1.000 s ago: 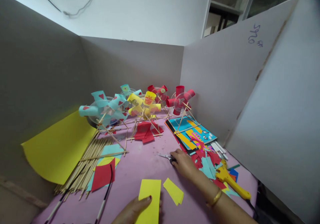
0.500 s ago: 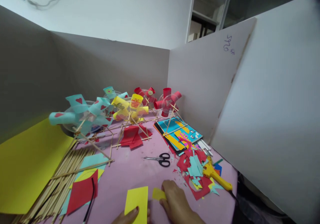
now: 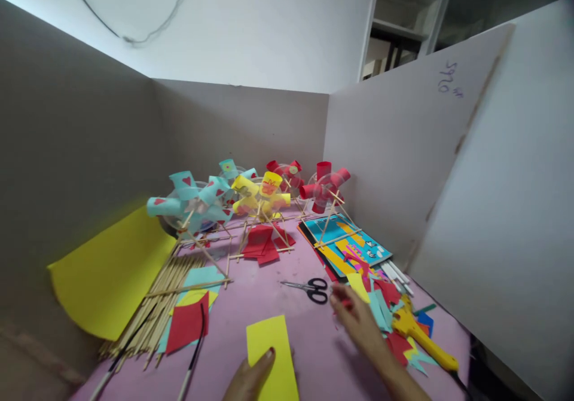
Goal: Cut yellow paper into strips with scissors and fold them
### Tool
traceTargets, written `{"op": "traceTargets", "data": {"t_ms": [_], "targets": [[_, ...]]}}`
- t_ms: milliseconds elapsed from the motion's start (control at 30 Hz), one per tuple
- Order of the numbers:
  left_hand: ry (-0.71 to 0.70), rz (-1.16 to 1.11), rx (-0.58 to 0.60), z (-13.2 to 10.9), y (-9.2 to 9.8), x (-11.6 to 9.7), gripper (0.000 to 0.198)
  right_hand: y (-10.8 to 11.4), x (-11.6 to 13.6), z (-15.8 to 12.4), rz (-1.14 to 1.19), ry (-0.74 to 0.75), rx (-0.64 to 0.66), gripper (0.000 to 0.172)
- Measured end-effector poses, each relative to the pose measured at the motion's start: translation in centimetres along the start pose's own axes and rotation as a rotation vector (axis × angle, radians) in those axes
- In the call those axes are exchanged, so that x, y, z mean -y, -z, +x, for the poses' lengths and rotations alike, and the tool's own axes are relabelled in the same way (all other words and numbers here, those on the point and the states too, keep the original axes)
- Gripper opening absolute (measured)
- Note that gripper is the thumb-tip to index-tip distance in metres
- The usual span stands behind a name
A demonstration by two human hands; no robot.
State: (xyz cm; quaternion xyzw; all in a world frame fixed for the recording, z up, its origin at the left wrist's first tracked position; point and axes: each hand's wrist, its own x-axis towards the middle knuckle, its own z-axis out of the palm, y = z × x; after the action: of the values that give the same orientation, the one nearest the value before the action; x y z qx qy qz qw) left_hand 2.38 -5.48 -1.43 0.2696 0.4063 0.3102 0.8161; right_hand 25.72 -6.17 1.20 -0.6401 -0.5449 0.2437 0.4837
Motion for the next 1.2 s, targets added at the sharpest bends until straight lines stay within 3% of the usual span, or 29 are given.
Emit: {"op": "traceTargets", "data": {"t_ms": [100, 133, 167, 267, 367, 433, 500, 600, 900, 1033, 1200], "targets": [[-0.187, -0.042, -0.083, -1.5, -2.0, -1.1, 0.034, -3.9, 2.2, -3.7, 0.204, 0.052, 0.323, 0.041], [-0.247, -0.041, -0.095, -2.1, -2.7, -1.6, 0.034, -4.8, 2.8, -4.7, 0.373, 0.066, 0.445, 0.044], [-0.295, -0.011, -0.118, -2.9, -3.5, -2.1, 0.034, -5.5, 3.4, -5.3, 0.464, 0.052, 0.482, 0.045], [-0.488, 0.240, -0.099, -4.5, -5.3, -3.5, 0.033, -6.7, 3.8, -6.1, 0.611, -0.006, 0.424, 0.037], [-0.668, 0.452, 0.142, -4.4, -5.7, -3.3, 0.033, -7.8, 2.8, -6.2, 0.688, -0.136, 0.320, 0.035], [-0.580, 0.377, 0.134, -3.4, -5.0, -2.1, 0.034, -8.7, 1.8, -6.2, 0.768, -0.213, 0.363, 0.038], [-0.471, 0.323, -0.016, -2.1, -3.8, -0.7, 0.035, -9.4, 1.0, -6.1, 0.820, -0.196, 0.412, 0.038], [-0.487, 0.294, -0.110, -0.3, -2.3, 0.7, 0.037, -9.7, 0.5, -5.7, 0.847, -0.163, 0.391, 0.037], [-0.357, 0.119, -0.077, 1.4, -1.7, 0.4, 0.036, -10.1, -0.3, -4.6, 0.989, -0.255, 0.386, 0.046], [-0.377, 0.053, -0.144, 1.7, -1.5, 0.8, 0.038, -10.4, -1.0, -4.6, 0.900, -0.209, 0.363, 0.048], [-0.384, 0.014, -0.354, 1.7, -1.2, 0.3, 0.050, -10.7, -1.5, -4.7, 0.789, -0.154, 0.397, 0.049]]}}
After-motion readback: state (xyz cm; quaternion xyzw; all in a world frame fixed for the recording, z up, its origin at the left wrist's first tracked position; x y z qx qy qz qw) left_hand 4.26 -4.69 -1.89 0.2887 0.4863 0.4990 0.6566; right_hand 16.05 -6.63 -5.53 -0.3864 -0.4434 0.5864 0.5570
